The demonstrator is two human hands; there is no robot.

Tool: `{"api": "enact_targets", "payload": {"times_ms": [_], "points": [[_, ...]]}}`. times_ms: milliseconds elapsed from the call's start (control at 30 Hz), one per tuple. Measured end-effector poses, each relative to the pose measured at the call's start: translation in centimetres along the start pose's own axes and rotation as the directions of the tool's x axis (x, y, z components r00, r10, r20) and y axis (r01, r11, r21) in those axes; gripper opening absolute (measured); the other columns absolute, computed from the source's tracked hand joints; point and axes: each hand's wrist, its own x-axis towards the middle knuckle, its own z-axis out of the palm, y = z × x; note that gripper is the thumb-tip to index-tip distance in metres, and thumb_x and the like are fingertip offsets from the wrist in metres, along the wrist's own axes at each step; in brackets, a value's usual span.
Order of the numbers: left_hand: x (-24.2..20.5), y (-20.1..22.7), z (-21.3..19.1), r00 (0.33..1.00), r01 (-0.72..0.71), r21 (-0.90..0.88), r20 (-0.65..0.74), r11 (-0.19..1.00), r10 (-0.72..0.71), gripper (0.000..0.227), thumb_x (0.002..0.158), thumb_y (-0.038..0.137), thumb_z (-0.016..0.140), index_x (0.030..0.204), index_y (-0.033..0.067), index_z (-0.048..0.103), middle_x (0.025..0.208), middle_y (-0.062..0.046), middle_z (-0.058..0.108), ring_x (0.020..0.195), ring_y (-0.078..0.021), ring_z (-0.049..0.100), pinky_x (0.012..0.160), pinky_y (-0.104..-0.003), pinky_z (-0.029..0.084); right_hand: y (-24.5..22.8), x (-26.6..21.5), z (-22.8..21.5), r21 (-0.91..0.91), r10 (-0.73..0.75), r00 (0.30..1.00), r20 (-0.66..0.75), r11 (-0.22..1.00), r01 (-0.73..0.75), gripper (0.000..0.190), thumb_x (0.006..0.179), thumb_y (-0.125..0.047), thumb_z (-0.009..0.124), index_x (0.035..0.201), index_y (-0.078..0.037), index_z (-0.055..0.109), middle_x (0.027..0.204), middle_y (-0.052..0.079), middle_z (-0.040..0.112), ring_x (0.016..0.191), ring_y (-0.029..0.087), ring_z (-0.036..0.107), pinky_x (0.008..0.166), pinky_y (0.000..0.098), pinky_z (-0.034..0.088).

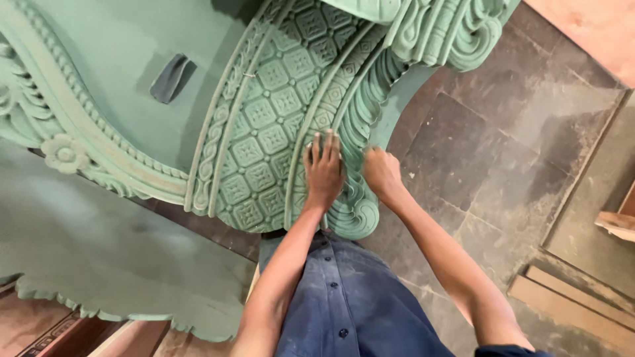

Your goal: The person sands the carved leg of a green-painted wooden furniture piece using a sanding block. They move the block along the intricate patterns and edges of the leg, focusing on smoothing the surface.

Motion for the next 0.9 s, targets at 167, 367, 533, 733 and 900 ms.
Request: {"api": "enact_targets", "payload": {"times_ms": [167, 367, 533, 733, 900], "points": [[0.1, 0.4, -0.5, 0.984, -0.170, 0.013, 0.052, 0.985, 0.170, 0.048, 0.097, 0.018, 0.062, 0.144, 0.0102, 0.057, 0.153, -0.007, 0.053, 0.149, -0.0333, 0.037, 0.121, -0.061, 0.026, 2.5, -2.8, -2.8, 0.196, 0.148, 0.971, -0.188, 0.974, -0.111, 0.015, 0.095, -0.017, 0.064, 0.099, -0.003, 0.067, 0.097, 0.017, 0.068, 0.090, 0.043, 0.067, 0.075, 0.0541, 0.051], [0.3, 0.1, -0.2, 0.986, -0.160, 0.014, 0.042, 0.987, 0.159, 0.047, 0.096, 0.020, 0.064, 0.142, 0.0114, 0.059, 0.152, -0.006, 0.054, 0.149, -0.0323, 0.038, 0.122, -0.061, 0.026, 1.2, 3.1, -3.3, 0.228, 0.073, 0.902, -0.426, 0.973, 0.029, 0.010, 0.094, -0.013, 0.064, 0.098, -0.005, 0.070, 0.098, 0.015, 0.067, 0.094, 0.040, 0.066, 0.076, 0.0521, 0.053], [0.7, -0.1, 0.3, 0.980, -0.197, 0.083, 0.036, 0.977, 0.195, 0.050, 0.095, 0.019, 0.064, 0.144, 0.0118, 0.061, 0.154, -0.009, 0.052, 0.149, -0.0342, 0.038, 0.121, -0.061, 0.025, -0.3, 7.7, -0.7, -0.032, -0.025, 0.914, -0.406, 0.999, 0.013, 0.018, 0.085, -0.008, 0.064, 0.102, -0.006, 0.071, 0.115, 0.014, 0.065, 0.109, 0.036, 0.062, 0.088, 0.0488, 0.051], [1.5, -0.9, 0.0, 0.984, -0.156, 0.045, 0.100, 0.987, 0.150, 0.049, 0.092, 0.019, 0.067, 0.140, 0.0089, 0.059, 0.155, -0.010, 0.049, 0.149, -0.0365, 0.037, 0.121, -0.062, 0.024, -4.7, 10.4, 2.4, 0.031, 0.164, 0.892, -0.422, 0.985, -0.167, 0.024, 0.091, -0.016, 0.068, 0.113, -0.006, 0.073, 0.122, 0.011, 0.060, 0.120, 0.037, 0.052, 0.096, 0.0543, 0.037], [0.4, 0.1, 0.2, 0.977, -0.115, 0.022, 0.180, 0.993, 0.110, 0.051, 0.087, 0.018, 0.067, 0.138, 0.0111, 0.062, 0.153, -0.010, 0.052, 0.147, -0.0370, 0.039, 0.119, -0.063, 0.024, -4.3, 8.1, -0.4, 0.016, 0.099, 0.873, -0.477, 0.994, -0.104, 0.036, 0.084, -0.015, 0.068, 0.118, -0.006, 0.072, 0.127, 0.010, 0.061, 0.120, 0.037, 0.053, 0.093, 0.0570, 0.035]]}}
